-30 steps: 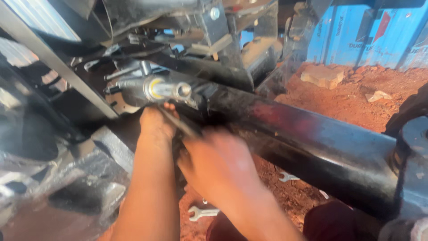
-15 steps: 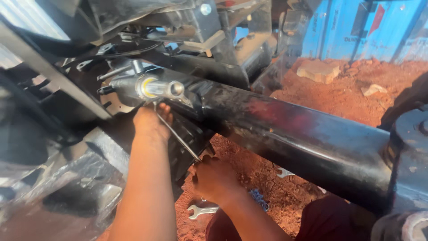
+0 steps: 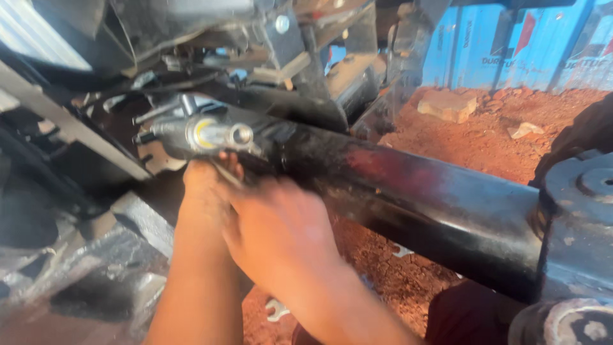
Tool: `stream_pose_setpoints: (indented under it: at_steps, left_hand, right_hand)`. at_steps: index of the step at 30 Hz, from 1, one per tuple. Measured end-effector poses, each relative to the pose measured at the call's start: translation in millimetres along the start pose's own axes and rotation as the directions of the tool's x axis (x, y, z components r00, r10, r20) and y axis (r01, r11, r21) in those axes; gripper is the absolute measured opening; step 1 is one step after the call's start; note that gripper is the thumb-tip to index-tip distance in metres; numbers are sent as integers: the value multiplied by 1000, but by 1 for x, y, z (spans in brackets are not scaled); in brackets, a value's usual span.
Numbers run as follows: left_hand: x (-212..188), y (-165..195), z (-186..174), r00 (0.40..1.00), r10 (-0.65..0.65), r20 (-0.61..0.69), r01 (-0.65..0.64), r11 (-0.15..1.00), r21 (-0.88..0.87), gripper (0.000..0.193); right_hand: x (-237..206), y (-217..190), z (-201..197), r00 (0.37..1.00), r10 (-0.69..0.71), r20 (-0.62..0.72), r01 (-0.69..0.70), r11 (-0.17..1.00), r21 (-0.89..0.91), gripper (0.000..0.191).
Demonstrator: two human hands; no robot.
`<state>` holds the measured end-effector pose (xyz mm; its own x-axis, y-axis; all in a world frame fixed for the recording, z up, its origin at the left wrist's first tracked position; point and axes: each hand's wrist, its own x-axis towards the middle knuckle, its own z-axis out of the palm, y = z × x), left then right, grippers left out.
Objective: The person uses a wrench to tighten a bolt on a mechanical component attached to a vehicle's undercarriage. The hands are visible manipulating the tool while the camera shakes significantly.
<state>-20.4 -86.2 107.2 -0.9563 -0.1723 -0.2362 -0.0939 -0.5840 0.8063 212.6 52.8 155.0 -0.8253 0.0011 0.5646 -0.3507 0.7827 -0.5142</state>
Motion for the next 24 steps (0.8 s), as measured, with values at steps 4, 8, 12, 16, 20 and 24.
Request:
stream_pose_setpoints:
  at_steps: [4,8,12,16,20,24]
  left_hand:
    - [5,-3,-4,999,50,5,-50,998,24,24]
    - [-8,0,5,1000,-14,-17,14,1000,18,28]
    - [-22,5,15,997,-15,-76,25,991,135,23]
    - [-10,5,16,999,-42,15,42,998,53,25]
    - [14,-6,-8,999,-15,50,14,1000,21,29]
    - [24,-5,-17,986,108,124,-118,990,82,25]
  right_hand:
    - [2,3,-13,998,-58,3,58,998,4,20]
    - [-22,39,21,946,141,292,-120,989,-89,28]
    - [-32,58,59,934,139,329,-112,989,-101,26]
    - [-14,40,39,954,151,260,-136,988,-74,29]
    - [24,4,-7,998,-28,48,26,998,50,29]
    - [21,-8,-25,995,-94,-24,96,991,89,22]
